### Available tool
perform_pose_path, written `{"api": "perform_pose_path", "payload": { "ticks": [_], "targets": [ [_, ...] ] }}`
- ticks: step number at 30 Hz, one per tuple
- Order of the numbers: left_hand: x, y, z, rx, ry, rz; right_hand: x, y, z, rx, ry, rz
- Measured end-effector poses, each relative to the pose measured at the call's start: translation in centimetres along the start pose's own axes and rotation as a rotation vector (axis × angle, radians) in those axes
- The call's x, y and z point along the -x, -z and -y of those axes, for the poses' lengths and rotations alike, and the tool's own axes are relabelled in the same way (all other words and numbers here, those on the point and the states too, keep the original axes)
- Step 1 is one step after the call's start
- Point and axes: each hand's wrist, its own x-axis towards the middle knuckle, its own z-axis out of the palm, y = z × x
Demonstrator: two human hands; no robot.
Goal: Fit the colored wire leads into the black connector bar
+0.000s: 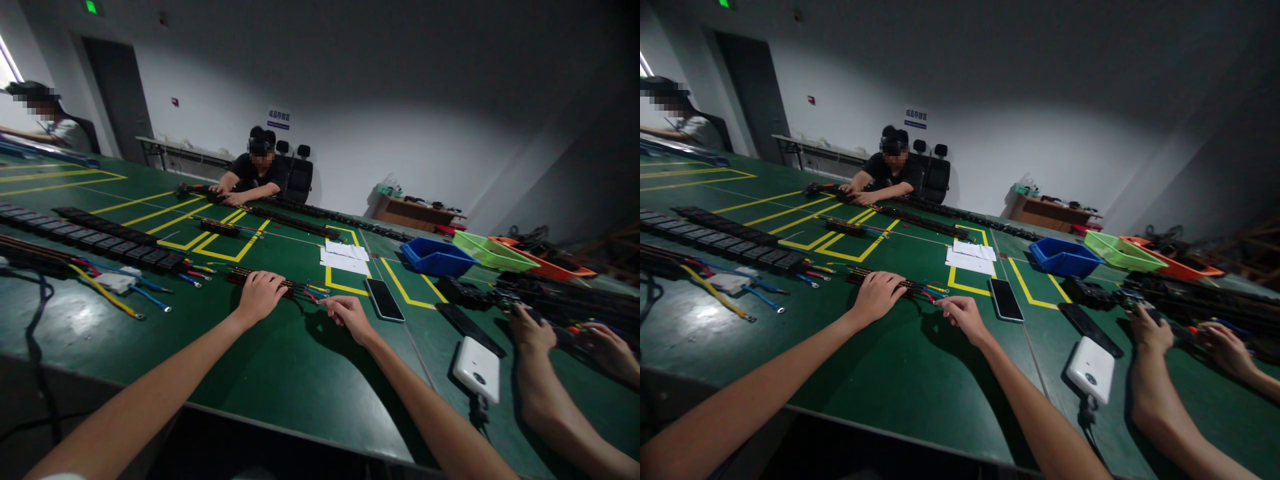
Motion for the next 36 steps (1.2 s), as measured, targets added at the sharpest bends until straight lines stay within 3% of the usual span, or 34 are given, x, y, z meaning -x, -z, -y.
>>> {"api": "perform_pose_path", "payload": {
  "ticks": [10,13,24,36],
  "targets": [
    [0.0,0.0,-0.1,-0.018,-0.003,0.0,-1.1,1.0,-1.9,0.225,0.028,-0.34],
    [0.0,0.0,-0.1,-0.014,-0.002,0.005,-1.1,1.5,-2.1,0.24,0.002,-0.38],
    [0.0,0.1,-0.1,0.022,-0.003,-0.001,-1.1,0.9,-1.9,0.21,-0.015,-0.292],
    [-0.1,-0.1,0.0,0.013,-0.01,0.002,-0.9,0.8,-1.4,0.018,0.037,-0.169]
  ]
}}
